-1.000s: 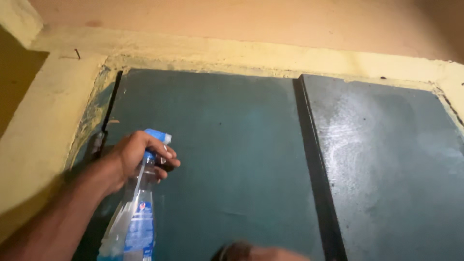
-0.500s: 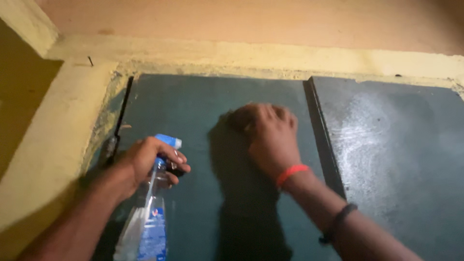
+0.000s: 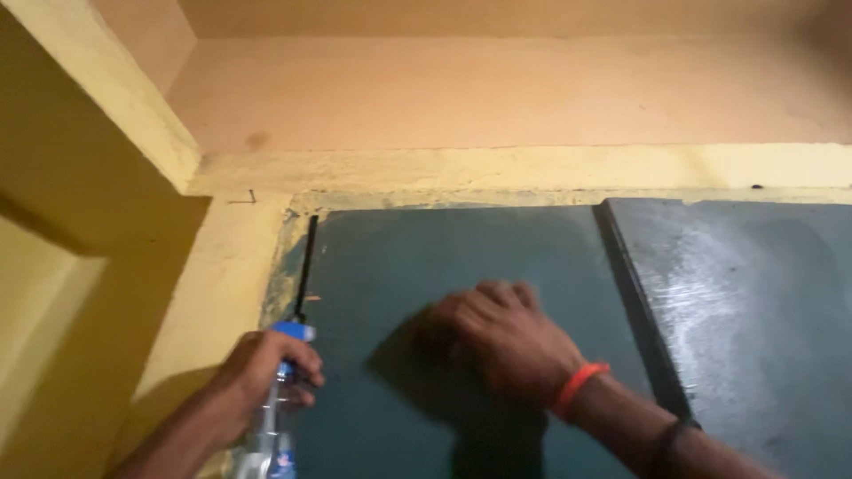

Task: The person sprays a blue cleaning solution onto a green metal door and wipes the surface with a cloth. The person repeatedly sprays and wipes different sections of the door, including around the handle and latch.

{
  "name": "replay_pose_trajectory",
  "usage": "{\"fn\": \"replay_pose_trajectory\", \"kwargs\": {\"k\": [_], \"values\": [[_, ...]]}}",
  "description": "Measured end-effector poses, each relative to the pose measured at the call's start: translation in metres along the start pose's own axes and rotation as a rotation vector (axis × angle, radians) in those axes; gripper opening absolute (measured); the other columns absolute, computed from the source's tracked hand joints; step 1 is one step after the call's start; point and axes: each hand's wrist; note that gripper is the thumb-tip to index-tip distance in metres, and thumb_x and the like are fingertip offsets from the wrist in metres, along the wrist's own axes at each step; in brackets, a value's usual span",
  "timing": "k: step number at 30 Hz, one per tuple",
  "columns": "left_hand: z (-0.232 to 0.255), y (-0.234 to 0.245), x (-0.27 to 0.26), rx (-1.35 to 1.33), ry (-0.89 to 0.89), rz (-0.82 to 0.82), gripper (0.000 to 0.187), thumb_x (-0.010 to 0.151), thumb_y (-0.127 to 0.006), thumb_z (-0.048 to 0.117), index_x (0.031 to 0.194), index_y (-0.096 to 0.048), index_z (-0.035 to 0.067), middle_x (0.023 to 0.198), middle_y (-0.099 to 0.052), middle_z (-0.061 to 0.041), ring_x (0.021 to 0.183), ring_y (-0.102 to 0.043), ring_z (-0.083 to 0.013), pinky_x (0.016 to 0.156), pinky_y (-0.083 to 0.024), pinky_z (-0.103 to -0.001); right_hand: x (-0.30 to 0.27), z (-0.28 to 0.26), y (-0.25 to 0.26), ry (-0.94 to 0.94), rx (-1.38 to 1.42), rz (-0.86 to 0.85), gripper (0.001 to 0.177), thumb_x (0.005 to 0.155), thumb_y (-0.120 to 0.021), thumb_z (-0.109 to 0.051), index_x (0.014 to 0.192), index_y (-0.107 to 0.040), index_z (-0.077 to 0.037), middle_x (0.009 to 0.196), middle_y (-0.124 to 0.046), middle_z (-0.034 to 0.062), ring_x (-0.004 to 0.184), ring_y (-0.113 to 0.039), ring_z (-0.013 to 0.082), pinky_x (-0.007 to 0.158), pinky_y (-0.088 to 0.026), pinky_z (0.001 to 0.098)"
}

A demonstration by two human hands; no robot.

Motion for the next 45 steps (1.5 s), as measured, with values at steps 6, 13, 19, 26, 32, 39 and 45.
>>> {"fn": "replay_pose_trajectory", "kwargs": {"k": [6,13,19,26,32,39,45], "values": [[0.010,0.096,0.007,0.083,-0.040,0.149,0.022,0.082,-0.056,0.015,0.087,-0.067,-0.004,0.083,-0.069,-0.018,0.065,-0.068,-0.0322,0.065,-0.057,-0.044,0.072,-0.024,-0.033,-0.690,-0.054,0.263,0.037,0.095,-0.053,-0.019,0.131,-0.055,-0.015,0.133,-0.055,0.0087,0.128,-0.045,0.0327,0.106,-0.033,0.0553],[0.004,0.110,0.034,0.044,-0.014,-0.023,0.017,0.078,-0.059,0.012,0.087,-0.064,-0.001,0.081,-0.071,-0.017,0.063,-0.066,-0.0299,0.063,-0.056,-0.044,0.158,-0.035,-0.071,-0.501,0.029,0.198,0.061,0.082,-0.058,-0.012,0.142,-0.045,-0.009,0.131,-0.048,0.0169,0.121,-0.043,0.0365,0.097,-0.032,0.0575],[-0.012,0.081,0.050,-0.009,-0.065,0.014,0.022,0.074,-0.063,0.014,0.090,-0.067,-0.001,0.077,-0.066,-0.016,0.066,-0.067,-0.0296,0.065,-0.055,-0.043,0.226,-0.032,-0.080,-0.527,0.361,0.290,0.049,0.084,-0.071,-0.024,0.130,-0.054,-0.020,0.136,-0.052,0.0047,0.131,-0.040,0.0335,0.100,-0.029,0.0576],[-0.009,0.081,0.051,0.033,-0.041,0.016,0.023,0.077,-0.057,0.024,0.086,-0.065,0.005,0.072,-0.066,-0.016,0.064,-0.064,-0.0283,0.065,-0.052,-0.043,0.246,-0.057,-0.104,-0.297,0.256,0.364,0.049,0.076,-0.076,-0.021,0.123,-0.064,-0.025,0.130,-0.056,-0.0001,0.124,-0.042,0.0356,0.096,-0.030,0.0600],[-0.012,0.085,0.055,0.014,-0.034,0.015,0.015,0.080,-0.053,0.019,0.082,-0.057,0.005,0.071,-0.058,-0.016,0.062,-0.063,-0.0295,0.059,-0.050,-0.044,0.200,-0.115,-0.098,-0.097,0.214,0.205,0.044,0.067,-0.074,-0.016,0.111,-0.069,-0.016,0.116,-0.064,0.0041,0.114,-0.051,0.0332,0.089,-0.042,0.0544],[-0.022,0.094,0.063,0.049,-0.130,-0.130,0.018,0.079,-0.051,0.017,0.077,-0.058,0.001,0.070,-0.055,-0.015,0.056,-0.052,-0.0274,0.053,-0.047,-0.043,0.156,-0.151,-0.080,-0.062,0.113,0.288,0.037,0.067,-0.075,-0.021,0.103,-0.072,-0.014,0.106,-0.066,0.0035,0.106,-0.054,0.0302,0.088,-0.044,0.0464],[-0.015,0.086,0.051,-0.016,-0.038,-0.074,0.020,0.073,-0.052,0.006,0.085,-0.065,-0.003,0.076,-0.066,-0.018,0.060,-0.059,-0.0278,0.060,-0.054,-0.042,0.082,-0.202,-0.114,0.033,0.095,0.217,0.029,0.089,-0.069,-0.021,0.116,-0.071,-0.011,0.109,-0.065,0.0062,0.101,-0.055,0.0234,0.083,-0.045,0.0393]]}}
Point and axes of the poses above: each hand's wrist, its own x-axis towards the middle knuckle, its own y-axis out of the back of the hand, z = x × y
